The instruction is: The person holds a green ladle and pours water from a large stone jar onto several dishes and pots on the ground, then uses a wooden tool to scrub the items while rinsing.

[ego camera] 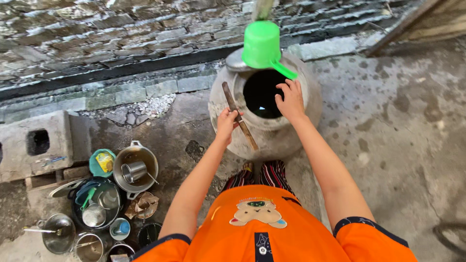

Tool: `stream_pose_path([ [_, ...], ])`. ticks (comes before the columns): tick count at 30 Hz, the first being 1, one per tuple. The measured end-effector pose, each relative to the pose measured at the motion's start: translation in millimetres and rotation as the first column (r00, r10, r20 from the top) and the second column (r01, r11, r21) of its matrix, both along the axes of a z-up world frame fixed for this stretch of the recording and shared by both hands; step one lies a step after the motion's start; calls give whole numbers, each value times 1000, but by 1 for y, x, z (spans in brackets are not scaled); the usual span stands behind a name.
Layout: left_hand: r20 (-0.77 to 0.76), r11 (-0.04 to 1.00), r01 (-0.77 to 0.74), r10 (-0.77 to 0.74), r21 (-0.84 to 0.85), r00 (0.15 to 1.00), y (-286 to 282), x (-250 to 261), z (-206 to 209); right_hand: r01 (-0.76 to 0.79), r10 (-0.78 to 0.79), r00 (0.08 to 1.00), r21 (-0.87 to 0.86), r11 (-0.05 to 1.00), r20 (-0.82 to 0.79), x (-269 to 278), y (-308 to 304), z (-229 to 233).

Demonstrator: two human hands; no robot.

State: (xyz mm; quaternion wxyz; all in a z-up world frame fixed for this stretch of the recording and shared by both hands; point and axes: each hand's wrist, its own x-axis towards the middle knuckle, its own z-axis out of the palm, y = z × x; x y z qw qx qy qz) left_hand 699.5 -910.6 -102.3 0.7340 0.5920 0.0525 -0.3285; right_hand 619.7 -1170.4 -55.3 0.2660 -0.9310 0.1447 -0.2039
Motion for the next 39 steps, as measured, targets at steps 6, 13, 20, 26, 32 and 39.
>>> stream_pose_path([
  [6, -29, 994, -93, 95, 62, 995, -15, 24, 0, 9, -46, 976, -171, 985, -214, 69, -50, -14],
  [13, -52, 974, -210, 215, 86, 975, -31, 33, 4, -41, 79, 896, 96, 995, -436, 121, -96, -40],
  [20, -68, 947, -284, 297, 153, 953, -52, 14, 3, -108, 171, 876, 163, 981, -451, 129, -119, -76],
  [26, -105, 949, -292, 305, 122, 947, -60, 8, -10, -168, 214, 927, 169, 971, -308, 108, -118, -87],
  [32, -139, 952, -283, 298, 118, 944, -58, 0, -20, -144, 172, 979, 226, 964, -109, 33, -101, -63],
  [39, -194, 953, -293, 301, 70, 934, -59, -7, -52, 0, 80, 962, 293, 956, -261, -79, -65, -53],
])
